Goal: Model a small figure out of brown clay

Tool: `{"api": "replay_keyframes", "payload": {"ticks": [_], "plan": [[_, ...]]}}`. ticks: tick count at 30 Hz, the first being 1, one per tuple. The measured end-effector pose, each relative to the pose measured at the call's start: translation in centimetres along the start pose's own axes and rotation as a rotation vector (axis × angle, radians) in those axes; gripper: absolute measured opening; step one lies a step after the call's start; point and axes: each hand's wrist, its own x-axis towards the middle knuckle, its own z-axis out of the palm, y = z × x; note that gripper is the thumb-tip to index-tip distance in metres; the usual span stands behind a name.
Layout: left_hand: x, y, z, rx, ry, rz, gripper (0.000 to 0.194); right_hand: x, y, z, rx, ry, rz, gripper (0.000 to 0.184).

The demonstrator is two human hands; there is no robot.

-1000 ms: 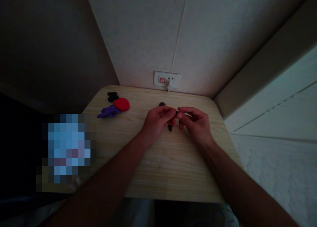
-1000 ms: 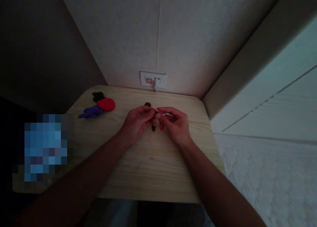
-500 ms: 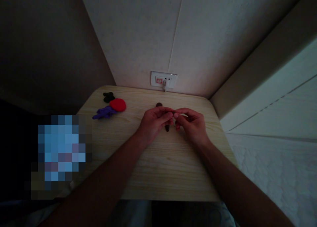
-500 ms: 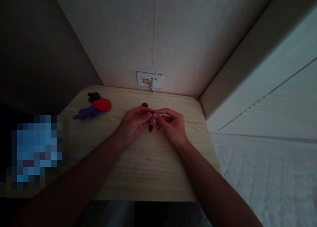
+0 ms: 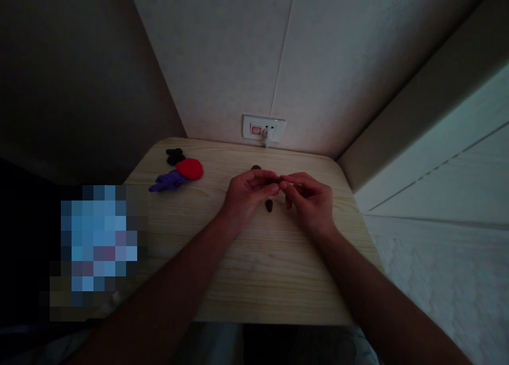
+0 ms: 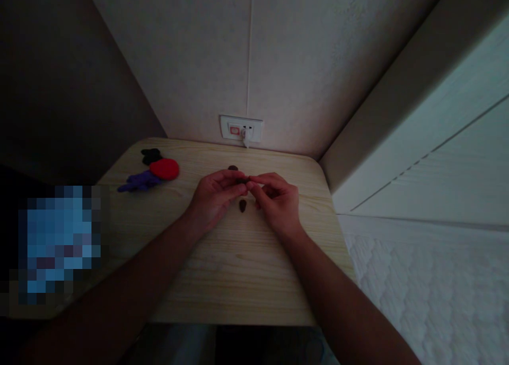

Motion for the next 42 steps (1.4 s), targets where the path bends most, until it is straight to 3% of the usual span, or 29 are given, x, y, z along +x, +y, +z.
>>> {"api": "replay_keyframes", "payload": {"ticks": [17, 23, 29, 35, 42], "plan": [[-0.09, 0.2, 0.32, 0.011, -0.03, -0.055, 0.044, 0.02, -0.85, 0.16, 0.036, 0.054, 0.107, 0.039], [-0.2, 0.28, 0.35, 0.005, -0.046, -0.05, 0.041, -0.14, -0.79, 0.08, 0.041, 0.086, 0.057, 0.032], [-0.36, 0.34, 0.39, 0.033, -0.086, -0.06, 0.039, -0.2, -0.93, 0.06, -0.005, 0.052, 0.071, 0.026], [-0.18, 0.34, 0.29, -0.017, -0.099, -0.089, 0.042, -0.5, -0.94, -0.03, -0.061, -0.026, -0.012, 0.021], [-0.2, 0.3, 0.34, -0.012, -0.122, -0.114, 0.047, -0.57, -0.71, -0.16, -0.098, -0.03, -0.037, 0.02]]}}
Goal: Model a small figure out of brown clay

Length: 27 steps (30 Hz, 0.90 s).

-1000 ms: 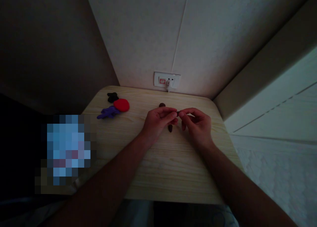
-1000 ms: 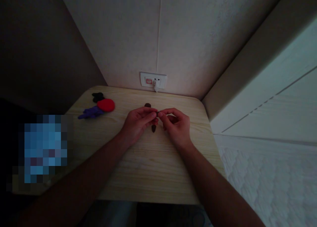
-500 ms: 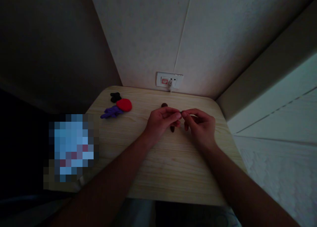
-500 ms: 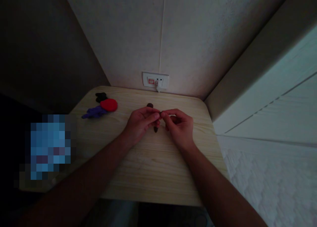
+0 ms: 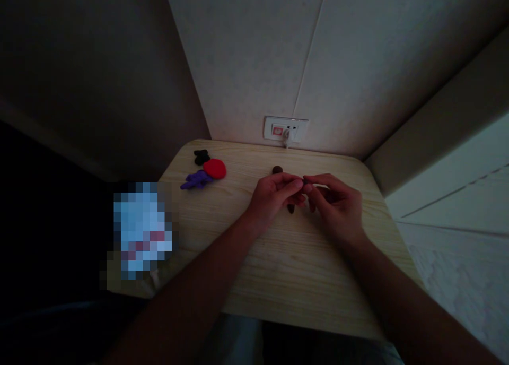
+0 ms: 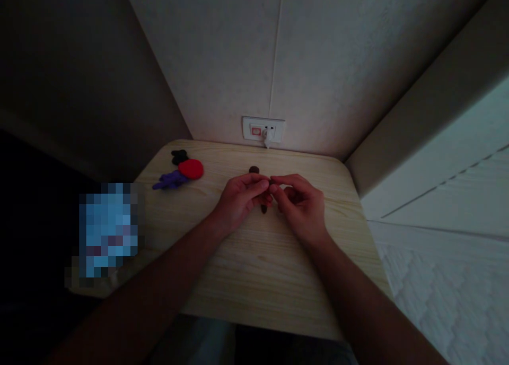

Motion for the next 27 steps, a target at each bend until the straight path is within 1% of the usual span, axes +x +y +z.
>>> {"api": "replay_keyframes", "payload": {"ticks": [4, 9, 16, 20, 24, 27], "plan": [[-0.01, -0.02, 0.0, -0.01, 0.003, 0.001, 0.046, 0.02, -0.06, 0.01, -0.011, -0.001, -0.011, 0.016], [-0.08, 0.08, 0.01, -0.004, 0.018, -0.009, 0.044, -0.03, -0.29, 0.03, -0.03, 0.024, 0.043, 0.018], [-0.04, -0.01, -0.09, -0.018, 0.02, 0.033, 0.043, 0.14, -0.5, 0.1, 0.027, 0.02, 0.057, 0.019], [-0.06, -0.02, -0.03, -0.003, 0.02, 0.051, 0.039, 0.26, -0.52, 0.12, 0.061, 0.039, 0.082, 0.021], [-0.11, 0.08, 0.18, 0.005, 0.006, 0.059, 0.035, 0.41, -0.28, 0.19, 0.153, 0.048, 0.142, 0.02], [-0.16, 0.14, 0.25, 0.015, -0.004, 0.054, 0.035, 0.66, -0.14, 0.24, 0.26, 0.015, 0.192, 0.023]]}}
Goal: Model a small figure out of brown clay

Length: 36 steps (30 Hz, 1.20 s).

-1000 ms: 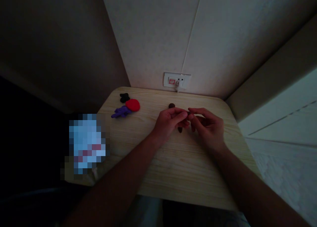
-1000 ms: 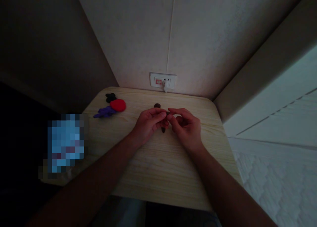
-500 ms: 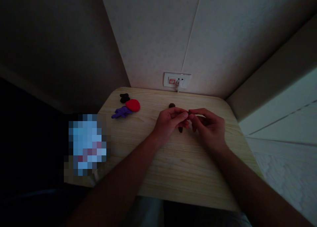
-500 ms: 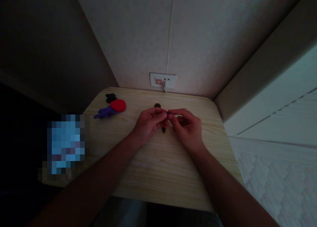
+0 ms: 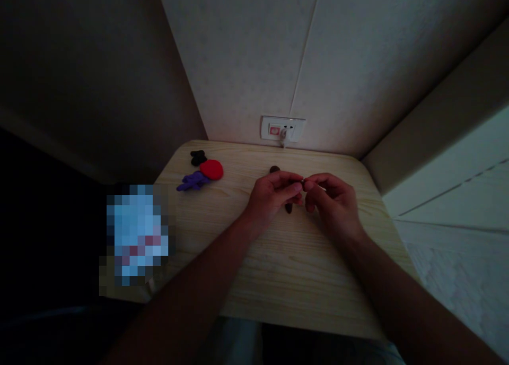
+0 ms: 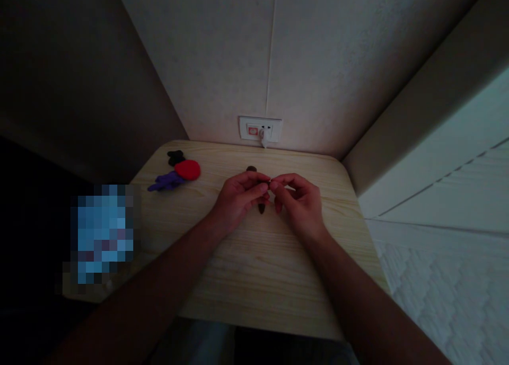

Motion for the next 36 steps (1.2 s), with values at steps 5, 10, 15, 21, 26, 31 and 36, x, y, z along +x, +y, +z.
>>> {"api": "replay_keyframes", "payload": {"ticks": [5, 10, 15, 21, 26, 31, 36], "plan": [[0.0, -0.21, -0.28, 0.042, -0.017, 0.024, 0.035, 0.2, -0.08, -0.01, 0.056, -0.078, 0.083, 0.028], [0.1, -0.46, -0.46, 0.073, -0.025, 0.04, 0.034, 0.13, 0.03, -0.02, 0.118, -0.1, 0.095, 0.027], [0.08, -0.34, -0.25, 0.052, -0.002, 0.021, 0.038, 0.15, 0.15, -0.05, 0.102, -0.06, 0.053, 0.029], [0.1, -0.28, -0.2, 0.052, 0.015, 0.011, 0.039, 0.01, 0.16, 0.11, 0.004, 0.003, 0.003, 0.027], [0.1, -0.21, -0.14, 0.029, 0.038, 0.013, 0.041, -0.4, 0.04, -0.05, -0.139, -0.006, -0.091, 0.021], [0.06, -0.08, -0.17, 0.022, 0.037, -0.002, 0.043, -0.53, -0.08, -0.08, -0.204, -0.002, -0.102, 0.023], [0.04, -0.01, -0.09, 0.007, 0.042, -0.014, 0.041, -0.61, -0.29, 0.22, -0.213, 0.032, -0.117, 0.024]]}}
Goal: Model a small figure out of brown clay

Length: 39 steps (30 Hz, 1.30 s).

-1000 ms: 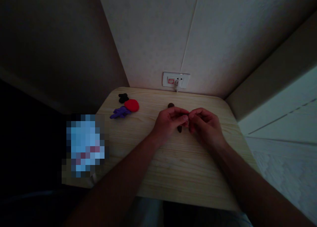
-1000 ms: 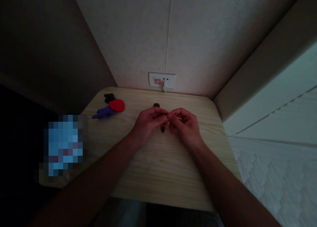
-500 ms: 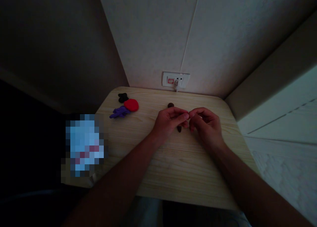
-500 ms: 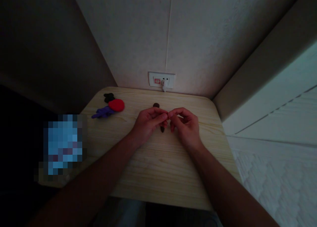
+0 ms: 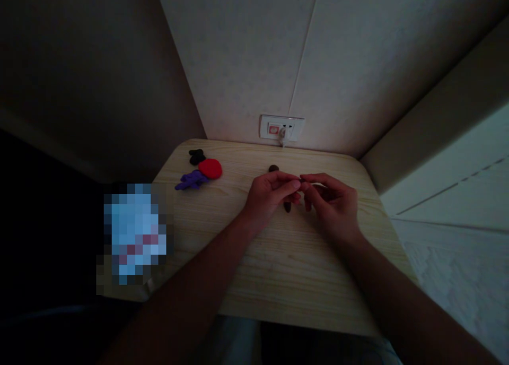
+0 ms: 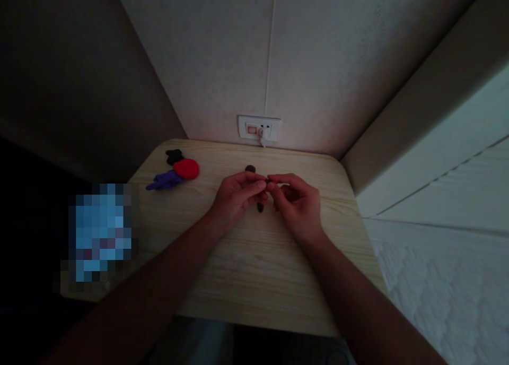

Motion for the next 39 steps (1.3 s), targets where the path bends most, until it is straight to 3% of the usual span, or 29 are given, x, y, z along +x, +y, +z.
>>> {"api": "replay_keyframes", "payload": {"ticks": [5, 14, 21, 32, 39], "plan": [[-0.05, 0.02, 0.01, 0.002, 0.01, 0.012, 0.039, -0.15, 0.23, -0.17, -0.053, 0.002, 0.002, 0.026], [-0.1, 0.08, -0.07, 0.021, 0.012, 0.021, 0.034, -0.39, 0.23, -0.41, -0.213, -0.039, -0.125, 0.021], [-0.06, 0.3, 0.09, 0.007, 0.061, 0.039, 0.03, -0.07, 0.15, -0.33, -0.043, -0.03, -0.016, 0.032], [0.05, -0.17, -0.2, 0.074, 0.019, 0.093, 0.03, 0.38, 0.58, -0.04, 0.033, -0.018, 0.03, 0.039], [0.11, 0.06, -0.11, 0.011, -0.001, 0.066, 0.03, 0.31, 0.73, -0.29, 0.029, -0.03, -0.092, 0.027]]}}
